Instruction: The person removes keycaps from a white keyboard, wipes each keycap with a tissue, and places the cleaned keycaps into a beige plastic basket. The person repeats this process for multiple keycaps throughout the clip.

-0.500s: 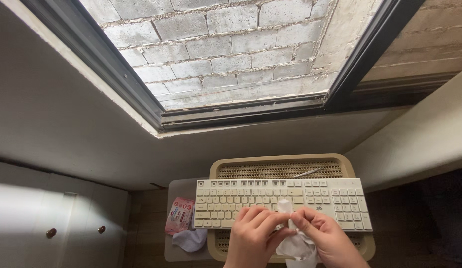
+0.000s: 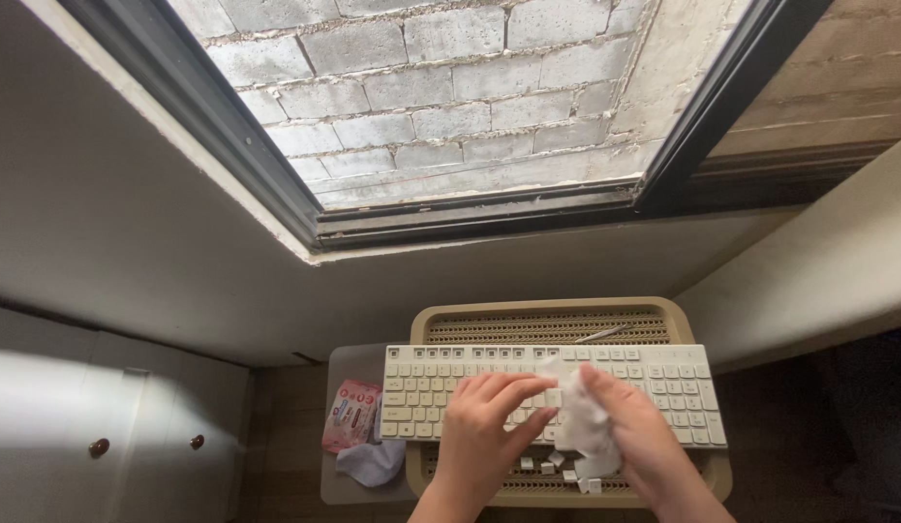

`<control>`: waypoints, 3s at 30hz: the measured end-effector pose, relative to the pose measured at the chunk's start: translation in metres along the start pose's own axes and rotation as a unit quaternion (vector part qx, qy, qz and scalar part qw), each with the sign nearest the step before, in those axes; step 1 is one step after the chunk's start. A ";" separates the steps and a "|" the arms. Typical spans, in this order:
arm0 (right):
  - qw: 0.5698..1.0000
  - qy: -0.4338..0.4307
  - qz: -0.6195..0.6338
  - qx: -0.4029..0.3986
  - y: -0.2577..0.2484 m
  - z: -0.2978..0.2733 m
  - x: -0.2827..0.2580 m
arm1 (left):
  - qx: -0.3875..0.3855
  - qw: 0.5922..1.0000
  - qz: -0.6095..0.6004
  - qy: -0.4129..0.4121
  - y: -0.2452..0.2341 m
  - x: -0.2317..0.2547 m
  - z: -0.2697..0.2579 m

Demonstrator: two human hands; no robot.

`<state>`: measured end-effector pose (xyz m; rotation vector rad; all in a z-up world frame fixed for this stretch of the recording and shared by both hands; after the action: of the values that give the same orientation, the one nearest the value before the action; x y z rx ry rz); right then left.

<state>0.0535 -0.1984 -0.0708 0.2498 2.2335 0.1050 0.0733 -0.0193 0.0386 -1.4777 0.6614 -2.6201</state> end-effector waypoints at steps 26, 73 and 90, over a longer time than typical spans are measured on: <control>0.993 -0.068 -0.092 -0.015 0.033 0.012 0.008 | 0.049 0.989 0.132 0.039 -0.015 0.002 -0.006; 0.992 -0.004 -0.087 -0.092 0.025 0.001 0.011 | -0.003 1.000 -0.001 0.019 -0.003 -0.002 -0.006; 0.984 -0.004 -0.138 0.111 -0.067 -0.019 0.015 | -0.005 0.911 -0.320 -0.259 0.050 -0.052 -0.027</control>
<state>0.0202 -0.2599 -0.0816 0.0569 2.2493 -0.2953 0.0711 -0.0424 -0.0352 -2.6098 0.1385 -2.3676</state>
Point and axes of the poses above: each hand's wrist, its own z-axis towards the middle knuckle, its own y-axis out of the palm, x = y × z, the point moved 7 cm from there along z, towards the middle knuckle, and after that the axes turned 11 degrees about -z, right-handed, at the moved point
